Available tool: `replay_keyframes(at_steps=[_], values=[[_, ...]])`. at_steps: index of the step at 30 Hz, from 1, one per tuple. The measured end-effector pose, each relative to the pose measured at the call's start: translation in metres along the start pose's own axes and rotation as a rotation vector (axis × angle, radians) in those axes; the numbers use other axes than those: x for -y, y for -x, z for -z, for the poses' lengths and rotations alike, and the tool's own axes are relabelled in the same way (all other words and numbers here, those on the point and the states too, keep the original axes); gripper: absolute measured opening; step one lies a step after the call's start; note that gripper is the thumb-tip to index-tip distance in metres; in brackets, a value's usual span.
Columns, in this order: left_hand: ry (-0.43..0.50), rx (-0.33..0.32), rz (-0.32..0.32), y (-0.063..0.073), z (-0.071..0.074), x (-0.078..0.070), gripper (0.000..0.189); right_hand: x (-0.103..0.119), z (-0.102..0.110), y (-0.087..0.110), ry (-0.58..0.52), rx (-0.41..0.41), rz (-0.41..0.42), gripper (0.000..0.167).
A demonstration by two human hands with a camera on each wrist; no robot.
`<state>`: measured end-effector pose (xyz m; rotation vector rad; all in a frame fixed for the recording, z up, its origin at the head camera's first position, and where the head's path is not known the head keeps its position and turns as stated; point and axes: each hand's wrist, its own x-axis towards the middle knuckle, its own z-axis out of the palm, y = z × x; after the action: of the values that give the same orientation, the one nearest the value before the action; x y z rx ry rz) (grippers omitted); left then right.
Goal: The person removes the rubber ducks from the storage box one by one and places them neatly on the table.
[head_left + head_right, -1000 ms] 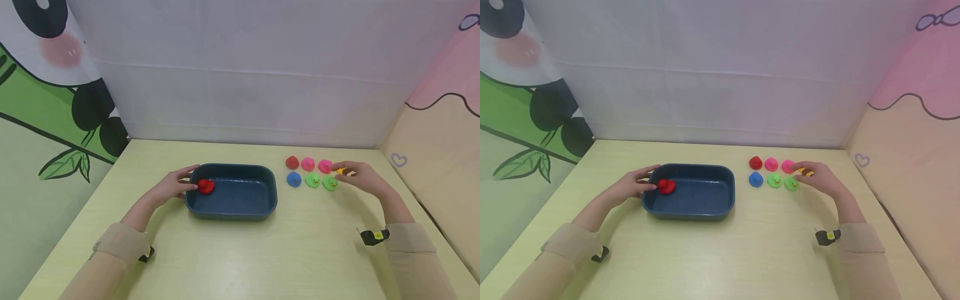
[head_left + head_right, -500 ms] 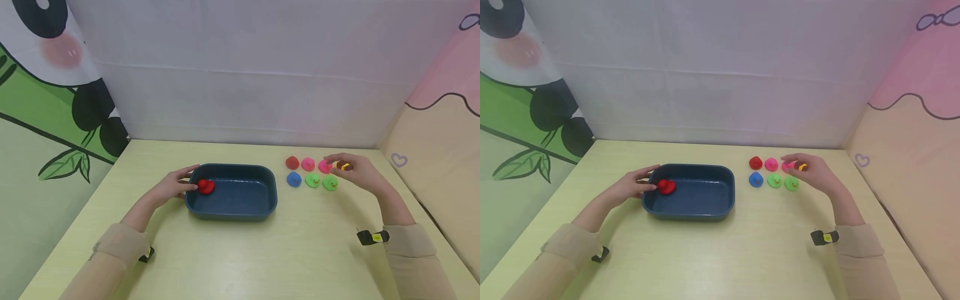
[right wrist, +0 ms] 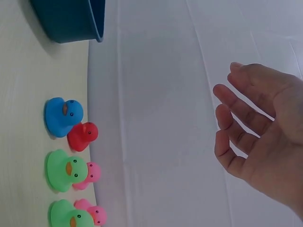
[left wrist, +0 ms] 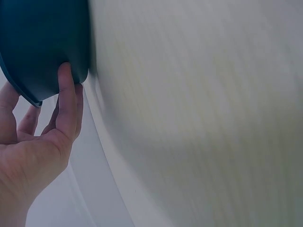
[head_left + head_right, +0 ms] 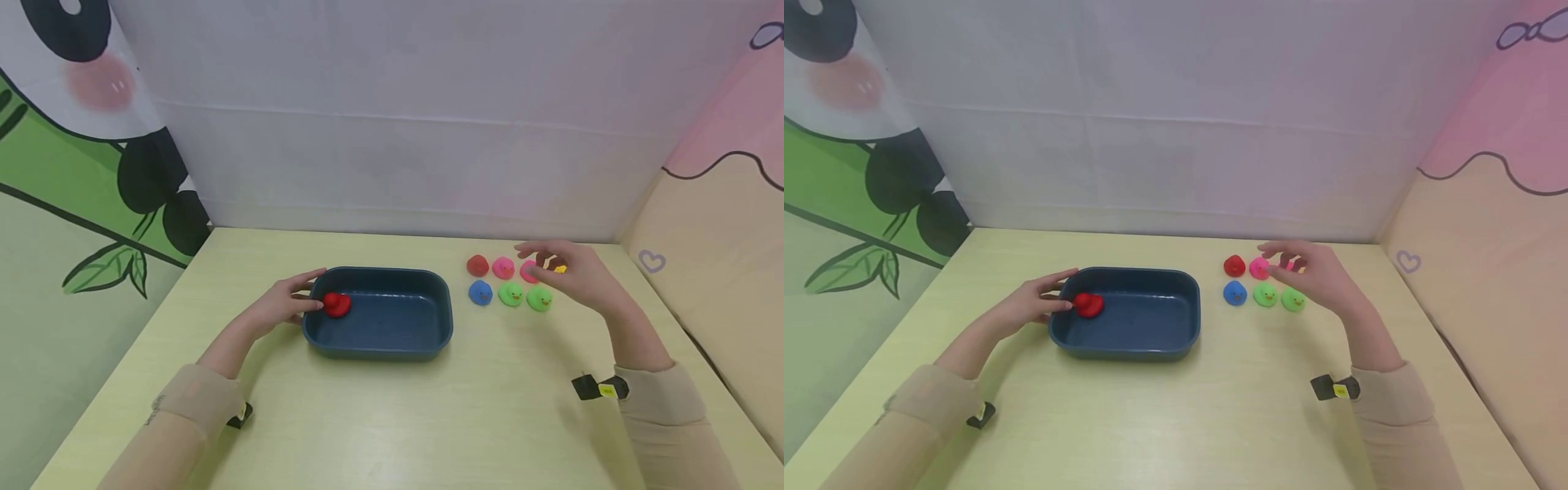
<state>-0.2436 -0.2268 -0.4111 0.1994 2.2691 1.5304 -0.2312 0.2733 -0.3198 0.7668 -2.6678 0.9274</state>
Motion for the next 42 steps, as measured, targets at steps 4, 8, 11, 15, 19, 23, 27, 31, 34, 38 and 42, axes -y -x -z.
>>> replay_keyframes(at_steps=[4,8,11,15,19,23,27,31,34,38,42], values=[[-0.006,-0.001,-0.004,0.0,0.001,0.0,0.071,0.014,-0.001,-0.003,-0.011,-0.025,0.025,0.032],[-0.008,0.001,-0.001,0.0,0.001,0.001,0.071,0.029,-0.006,-0.008,-0.042,-0.052,0.067,0.035],[-0.004,0.003,-0.002,0.0,0.001,0.0,0.071,0.039,-0.012,-0.011,-0.07,-0.062,0.078,0.037],[-0.005,0.002,-0.006,0.0,0.001,0.0,0.071,0.053,-0.021,-0.017,-0.119,-0.071,0.092,0.038],[-0.007,0.0,-0.005,0.0,0.001,0.0,0.071,0.066,-0.031,-0.022,-0.159,-0.07,0.084,0.036],[-0.008,0.001,-0.004,0.0,0.001,-0.001,0.07,0.077,-0.041,-0.026,-0.202,-0.058,0.064,0.033],[-0.006,0.0,-0.001,0.0,0.001,-0.001,0.07,0.088,-0.049,-0.03,-0.237,-0.053,0.055,0.032],[0.001,0.0,0.002,-0.001,0.001,-0.001,0.07,0.097,-0.058,-0.035,-0.268,-0.052,0.072,0.035],[0.003,0.001,0.002,-0.001,0.001,-0.001,0.07,0.103,-0.067,-0.04,-0.279,-0.06,0.103,0.036],[-0.002,-0.001,0.002,-0.001,0.0,-0.001,0.07,0.111,-0.081,-0.046,-0.299,-0.071,0.114,0.035],[-0.009,-0.005,0.005,0.0,0.0,-0.002,0.07,0.119,-0.096,-0.052,-0.337,-0.066,0.113,0.035]])
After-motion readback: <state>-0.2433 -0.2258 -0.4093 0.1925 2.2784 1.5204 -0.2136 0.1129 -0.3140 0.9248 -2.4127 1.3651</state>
